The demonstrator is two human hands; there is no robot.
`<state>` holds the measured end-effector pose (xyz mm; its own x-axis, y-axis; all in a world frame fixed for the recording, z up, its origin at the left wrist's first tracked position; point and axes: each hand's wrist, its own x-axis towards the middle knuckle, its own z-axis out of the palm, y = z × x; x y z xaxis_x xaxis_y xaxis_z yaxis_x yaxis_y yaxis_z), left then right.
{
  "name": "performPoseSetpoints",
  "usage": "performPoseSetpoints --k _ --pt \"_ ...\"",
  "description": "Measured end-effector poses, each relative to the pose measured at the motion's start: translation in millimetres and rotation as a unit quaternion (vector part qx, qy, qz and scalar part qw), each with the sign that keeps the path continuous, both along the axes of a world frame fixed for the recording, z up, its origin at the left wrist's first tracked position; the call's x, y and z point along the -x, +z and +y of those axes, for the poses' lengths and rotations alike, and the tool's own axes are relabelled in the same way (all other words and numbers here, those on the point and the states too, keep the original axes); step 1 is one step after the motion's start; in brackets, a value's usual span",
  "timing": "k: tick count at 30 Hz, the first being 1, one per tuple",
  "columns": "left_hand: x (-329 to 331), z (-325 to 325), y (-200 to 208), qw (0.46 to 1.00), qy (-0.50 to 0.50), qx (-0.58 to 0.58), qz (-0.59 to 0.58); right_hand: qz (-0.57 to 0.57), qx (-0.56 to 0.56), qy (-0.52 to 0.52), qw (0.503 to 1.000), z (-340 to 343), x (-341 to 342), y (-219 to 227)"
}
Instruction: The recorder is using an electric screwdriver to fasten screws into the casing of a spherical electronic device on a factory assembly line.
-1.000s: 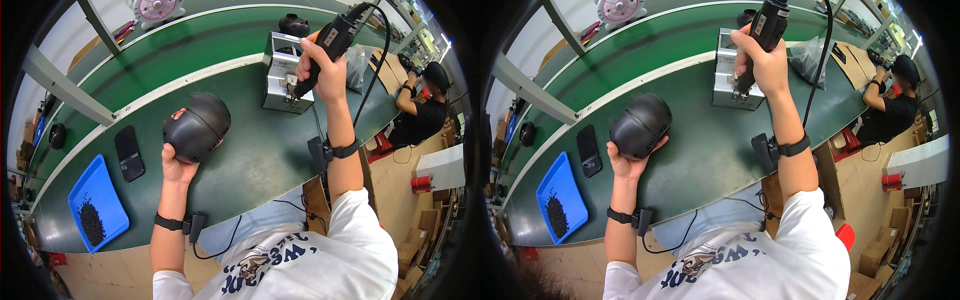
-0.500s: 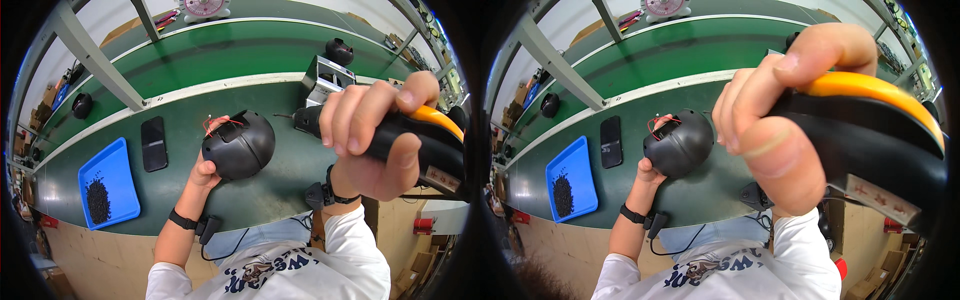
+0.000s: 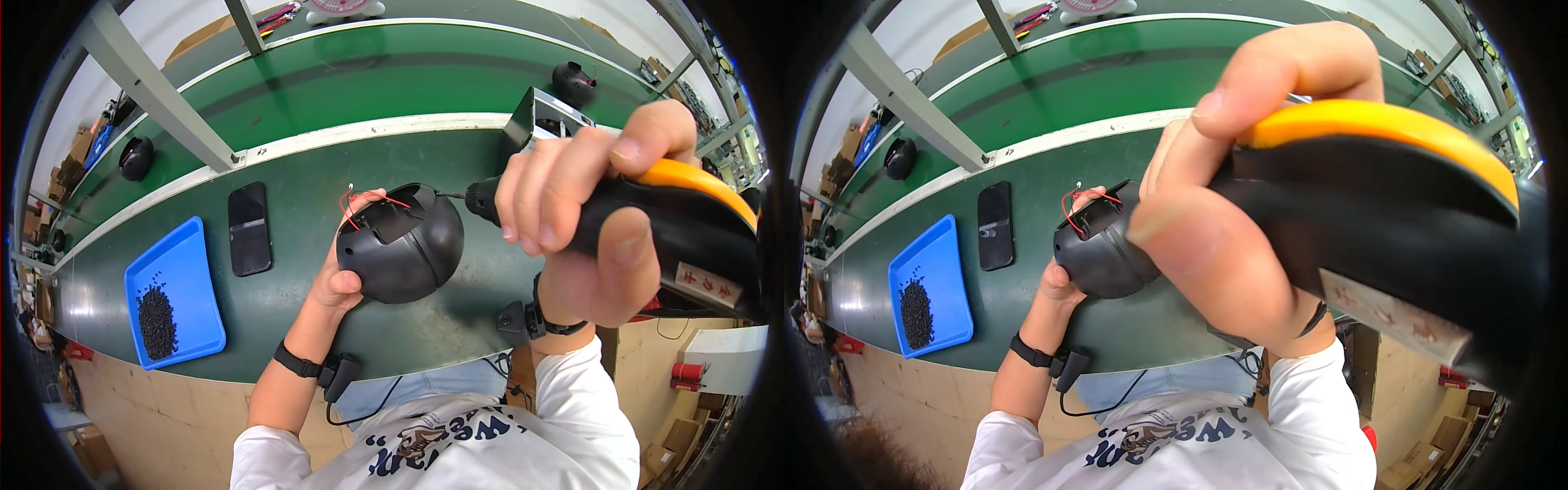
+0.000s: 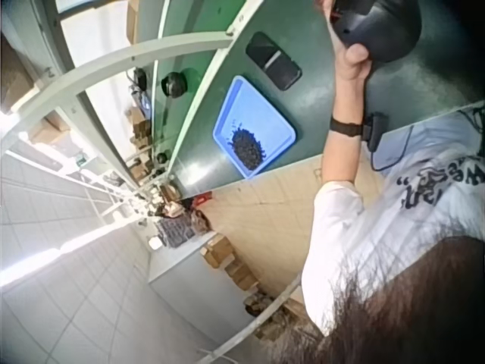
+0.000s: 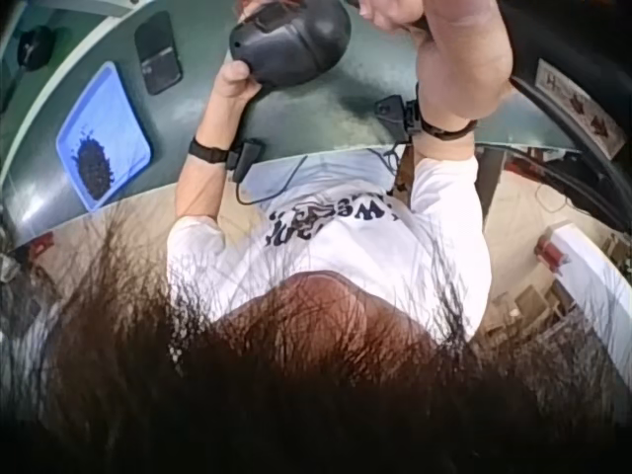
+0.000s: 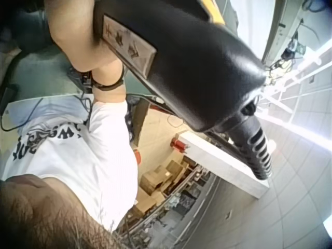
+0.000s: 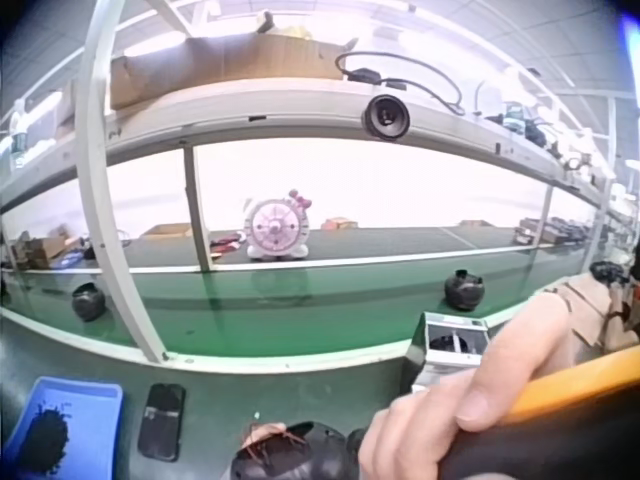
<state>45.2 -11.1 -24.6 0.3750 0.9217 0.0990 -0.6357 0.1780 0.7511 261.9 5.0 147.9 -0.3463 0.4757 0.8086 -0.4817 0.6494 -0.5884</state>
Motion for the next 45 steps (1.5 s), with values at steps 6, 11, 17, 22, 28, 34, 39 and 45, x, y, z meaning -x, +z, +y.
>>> performPoseSetpoints --k 6,11,17,22,28,34,39,45 --pt "-1.2 -3.6 -0.9 1.0 0.013 -0.012 -0.011 0.012 0.062 -0.098 0.993 -7.3 20.1 -5.2" --pt "0.9 -1.9 -1.6 0.999 0.012 -0.031 -0.007 -0.054 0.024 -0.151 0.987 1.4 22.9 -14.1" --pt "5.3 -1.1 -4.1 0.999 -0.023 -0.018 -0.025 -0.033 0.011 -0.116 0.993 3.1 33.9 -17.2" --pt "4.2 -1.4 0.3 0.999 -0.032 -0.009 -0.035 -0.022 0.028 -0.086 0.996 8.3 33.4 -21.2" --pt "6.0 -2.2 2.8 0.999 -0.026 0.001 -0.029 -0.01 0.037 -0.061 0.997 18.2 34.0 -28.8" --pt "4.7 2.3 -1.0 0.997 -0.055 0.033 -0.044 0.0 0.071 -0.074 0.995 27.0 30.5 -32.5" --pt "0.6 4.9 -6.6 0.995 -0.035 0.058 -0.071 0.047 -0.007 -0.036 0.998 15.1 -9.9 -4.1" --pt "-3.9 2.7 -5.3 0.992 -0.022 0.093 -0.084 0.048 0.081 -0.311 0.946 1.3 -82.6 -10.4"
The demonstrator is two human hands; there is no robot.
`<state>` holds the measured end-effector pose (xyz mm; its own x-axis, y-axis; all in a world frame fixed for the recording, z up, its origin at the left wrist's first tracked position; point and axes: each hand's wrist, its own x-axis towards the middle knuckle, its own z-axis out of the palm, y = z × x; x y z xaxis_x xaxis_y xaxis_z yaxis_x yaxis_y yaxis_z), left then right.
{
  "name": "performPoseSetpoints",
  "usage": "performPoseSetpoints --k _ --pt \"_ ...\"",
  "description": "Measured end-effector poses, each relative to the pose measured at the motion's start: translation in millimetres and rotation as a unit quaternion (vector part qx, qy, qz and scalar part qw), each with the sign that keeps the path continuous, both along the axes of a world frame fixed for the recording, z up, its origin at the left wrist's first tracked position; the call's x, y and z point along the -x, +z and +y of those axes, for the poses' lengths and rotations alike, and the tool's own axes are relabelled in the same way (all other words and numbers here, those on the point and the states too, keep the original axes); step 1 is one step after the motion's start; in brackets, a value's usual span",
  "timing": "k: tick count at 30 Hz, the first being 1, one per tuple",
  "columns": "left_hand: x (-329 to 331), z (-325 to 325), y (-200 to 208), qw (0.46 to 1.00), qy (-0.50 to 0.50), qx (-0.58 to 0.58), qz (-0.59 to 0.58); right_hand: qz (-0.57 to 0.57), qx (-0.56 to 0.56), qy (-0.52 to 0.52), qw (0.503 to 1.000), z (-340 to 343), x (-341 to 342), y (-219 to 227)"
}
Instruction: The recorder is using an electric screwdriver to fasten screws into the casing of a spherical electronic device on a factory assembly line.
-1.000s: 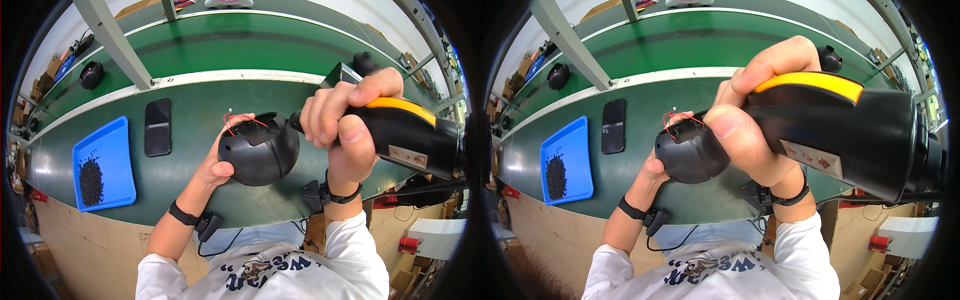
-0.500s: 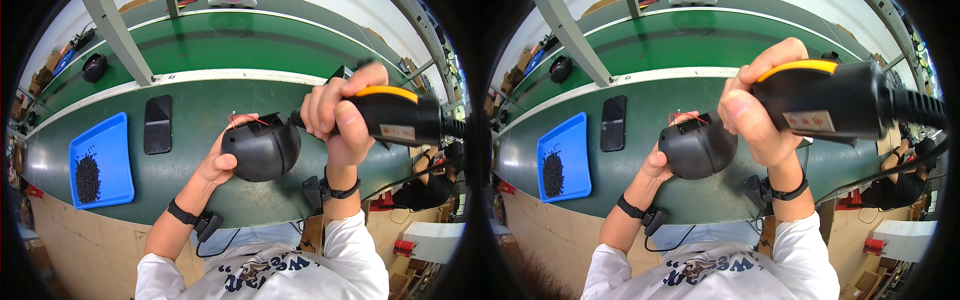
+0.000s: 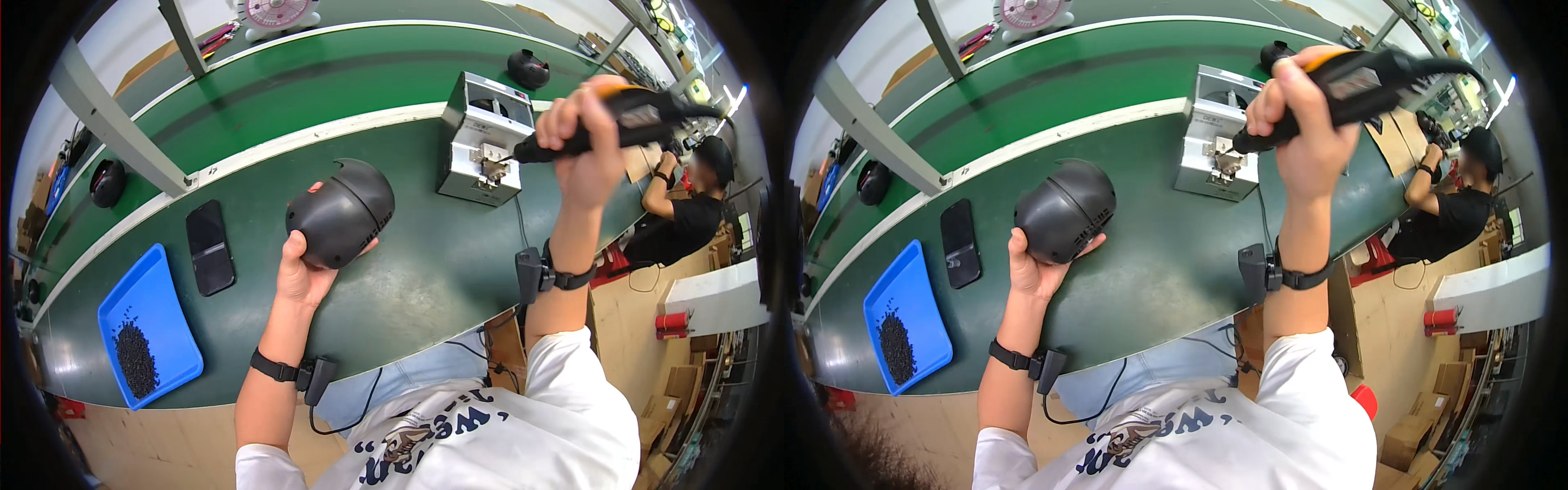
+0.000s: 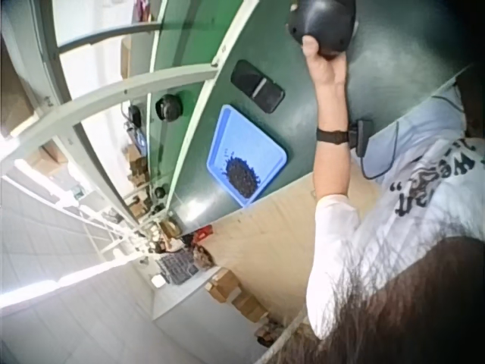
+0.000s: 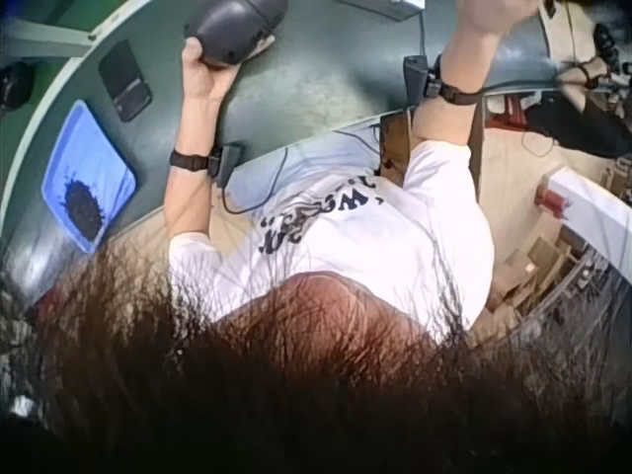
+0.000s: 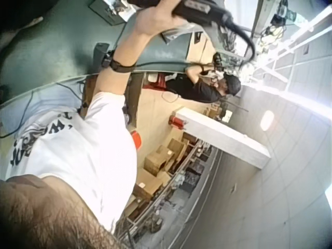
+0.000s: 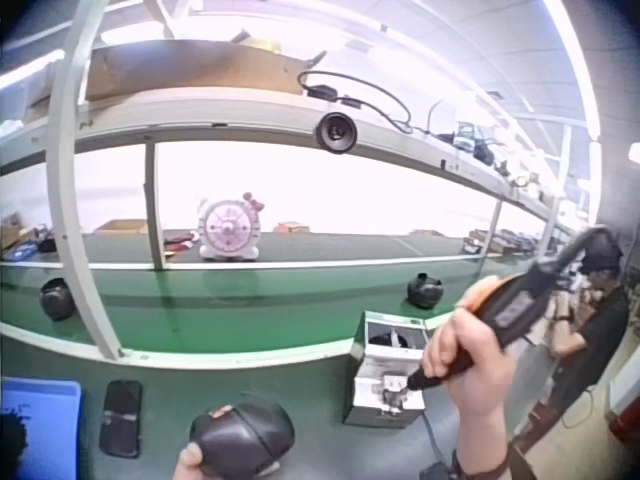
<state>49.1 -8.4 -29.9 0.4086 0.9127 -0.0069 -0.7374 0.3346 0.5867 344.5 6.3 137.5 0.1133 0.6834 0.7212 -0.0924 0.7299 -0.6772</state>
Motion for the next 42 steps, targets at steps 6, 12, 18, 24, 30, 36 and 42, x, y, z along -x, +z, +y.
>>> performPoseSetpoints --k 6,12,18,24,30,36,42 --pt "-5.7 -1.9 2.4 0.998 0.034 -0.027 0.036 -0.007 0.079 -0.075 0.994 20.7 -21.6 -46.5" --pt "2.3 -1.0 -1.0 0.999 0.033 -0.021 0.008 0.026 0.116 -0.005 0.993 18.9 -14.1 -43.4" --pt "0.8 -3.1 -0.3 0.999 0.032 0.0 -0.015 0.095 0.06 0.161 0.981 -2.3 30.3 -8.0" --pt "1.4 1.6 -6.9 0.997 0.059 -0.039 0.04 0.044 -0.031 0.328 0.943 -13.9 91.7 30.2" --pt "2.7 0.7 -3.5 0.995 0.081 -0.044 0.031 0.048 -0.05 0.315 0.947 -21.4 137.7 14.7" --pt "5.2 -3.3 5.2 0.995 0.089 -0.042 0.034 0.007 -0.047 0.309 0.95 -16.9 143.6 3.3" --pt "5.0 -2.2 4.7 0.995 0.079 -0.046 0.036 0.002 -0.037 0.322 0.946 -11.8 146.2 -2.1"
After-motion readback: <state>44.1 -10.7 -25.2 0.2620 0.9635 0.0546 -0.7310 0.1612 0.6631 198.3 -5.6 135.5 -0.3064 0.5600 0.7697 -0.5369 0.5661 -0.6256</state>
